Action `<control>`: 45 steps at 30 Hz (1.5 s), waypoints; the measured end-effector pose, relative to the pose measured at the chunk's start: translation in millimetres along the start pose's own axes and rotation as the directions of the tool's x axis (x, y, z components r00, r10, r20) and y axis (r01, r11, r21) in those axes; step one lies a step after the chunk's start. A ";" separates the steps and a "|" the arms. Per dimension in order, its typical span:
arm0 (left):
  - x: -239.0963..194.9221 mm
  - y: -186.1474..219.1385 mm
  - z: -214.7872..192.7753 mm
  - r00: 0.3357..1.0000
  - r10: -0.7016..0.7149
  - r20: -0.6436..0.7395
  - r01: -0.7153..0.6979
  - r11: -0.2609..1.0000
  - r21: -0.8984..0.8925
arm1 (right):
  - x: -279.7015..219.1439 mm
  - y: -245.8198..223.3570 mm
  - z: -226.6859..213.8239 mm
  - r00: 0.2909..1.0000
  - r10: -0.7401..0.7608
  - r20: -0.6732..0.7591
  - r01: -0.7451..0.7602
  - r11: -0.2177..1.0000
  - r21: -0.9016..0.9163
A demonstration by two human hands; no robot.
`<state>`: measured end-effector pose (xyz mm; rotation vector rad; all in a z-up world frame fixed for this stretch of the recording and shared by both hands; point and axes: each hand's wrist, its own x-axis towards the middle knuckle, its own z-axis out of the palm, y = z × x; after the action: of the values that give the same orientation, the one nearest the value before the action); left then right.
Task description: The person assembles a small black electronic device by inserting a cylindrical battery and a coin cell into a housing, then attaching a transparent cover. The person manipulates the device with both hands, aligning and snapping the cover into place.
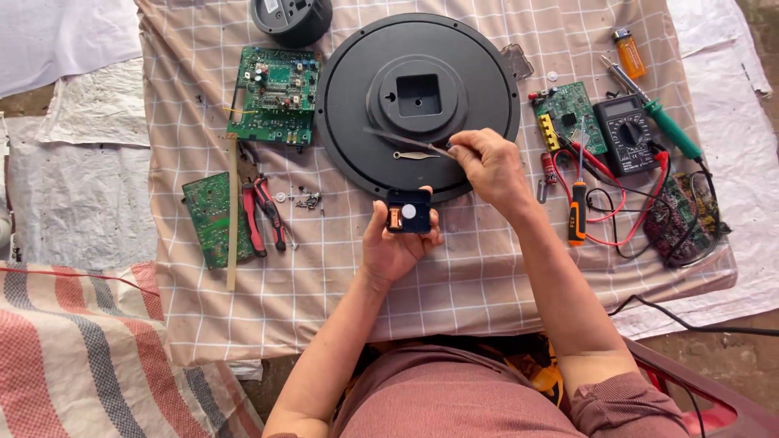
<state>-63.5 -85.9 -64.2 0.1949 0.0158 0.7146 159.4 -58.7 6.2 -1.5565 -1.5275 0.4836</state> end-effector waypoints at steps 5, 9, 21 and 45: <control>1.8 3.4 1.8 0.998 -0.001 -0.056 0.002 1.000 0.020 | 4.6 19.7 -9.2 0.996 -0.060 -0.067 0.041 0.968 -0.249; 5.0 2.6 4.4 0.997 0.013 -0.078 -0.011 1.000 0.027 | 7.2 37.8 -7.3 0.999 0.026 0.047 -0.008 0.943 -0.334; 6.4 3.3 8.2 0.994 0.038 -0.103 -0.033 0.998 0.054 | 1.9 25.2 -8.8 0.996 0.084 -0.012 -0.083 0.939 -0.335; 1.7 4.0 25.1 0.998 -0.010 -0.063 0.011 1.000 0.002 | -87.9 -32.2 -12.5 0.874 0.485 -0.026 -0.301 0.582 0.756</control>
<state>-62.8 -86.2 -38.7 0.1746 0.0776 0.7100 135.1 -149.8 12.4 -1.2121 -0.6189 0.9988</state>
